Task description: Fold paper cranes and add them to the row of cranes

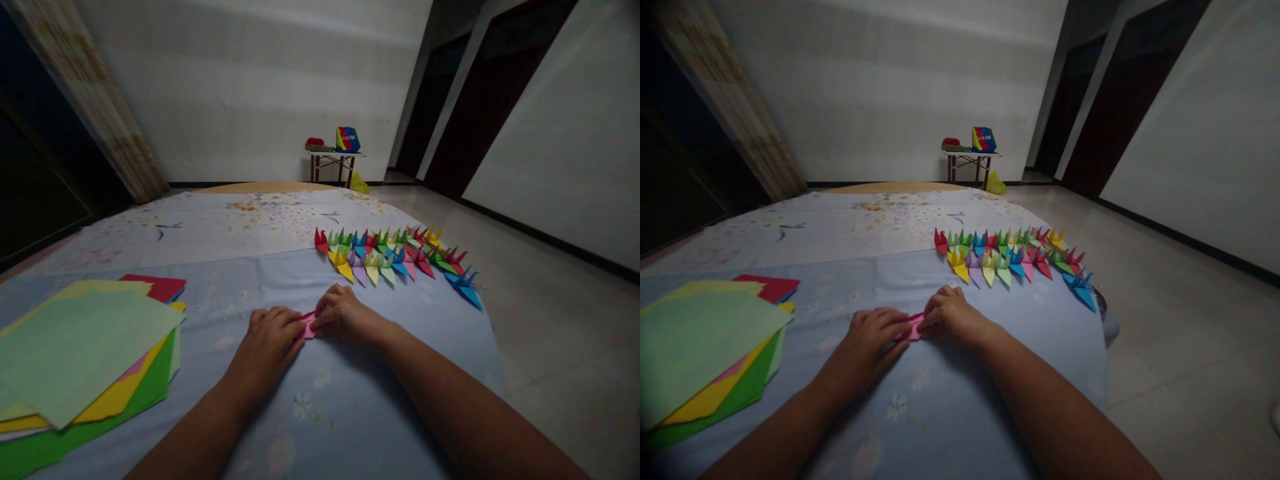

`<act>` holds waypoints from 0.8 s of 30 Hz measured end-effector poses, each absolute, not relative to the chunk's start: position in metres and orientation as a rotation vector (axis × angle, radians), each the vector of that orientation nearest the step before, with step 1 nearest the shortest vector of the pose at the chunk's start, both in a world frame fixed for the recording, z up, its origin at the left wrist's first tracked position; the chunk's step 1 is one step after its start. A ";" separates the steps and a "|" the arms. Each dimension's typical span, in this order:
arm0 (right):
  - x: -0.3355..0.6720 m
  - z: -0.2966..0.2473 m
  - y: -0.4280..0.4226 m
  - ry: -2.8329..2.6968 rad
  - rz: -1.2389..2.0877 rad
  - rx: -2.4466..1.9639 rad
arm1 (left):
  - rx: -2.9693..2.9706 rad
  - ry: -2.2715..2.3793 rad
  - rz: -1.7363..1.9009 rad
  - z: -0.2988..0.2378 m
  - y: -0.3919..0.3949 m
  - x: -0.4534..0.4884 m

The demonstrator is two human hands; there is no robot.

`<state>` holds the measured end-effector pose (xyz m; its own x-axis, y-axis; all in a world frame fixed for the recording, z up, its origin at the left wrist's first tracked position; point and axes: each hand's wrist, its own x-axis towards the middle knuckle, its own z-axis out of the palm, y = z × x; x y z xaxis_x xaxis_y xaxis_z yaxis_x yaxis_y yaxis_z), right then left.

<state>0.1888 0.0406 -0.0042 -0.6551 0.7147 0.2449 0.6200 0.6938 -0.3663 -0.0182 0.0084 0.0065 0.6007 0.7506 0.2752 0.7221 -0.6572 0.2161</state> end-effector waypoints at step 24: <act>0.177 -0.006 0.040 -2.341 0.541 -1.365 | 2.361 1.498 0.601 -0.004 0.011 -0.010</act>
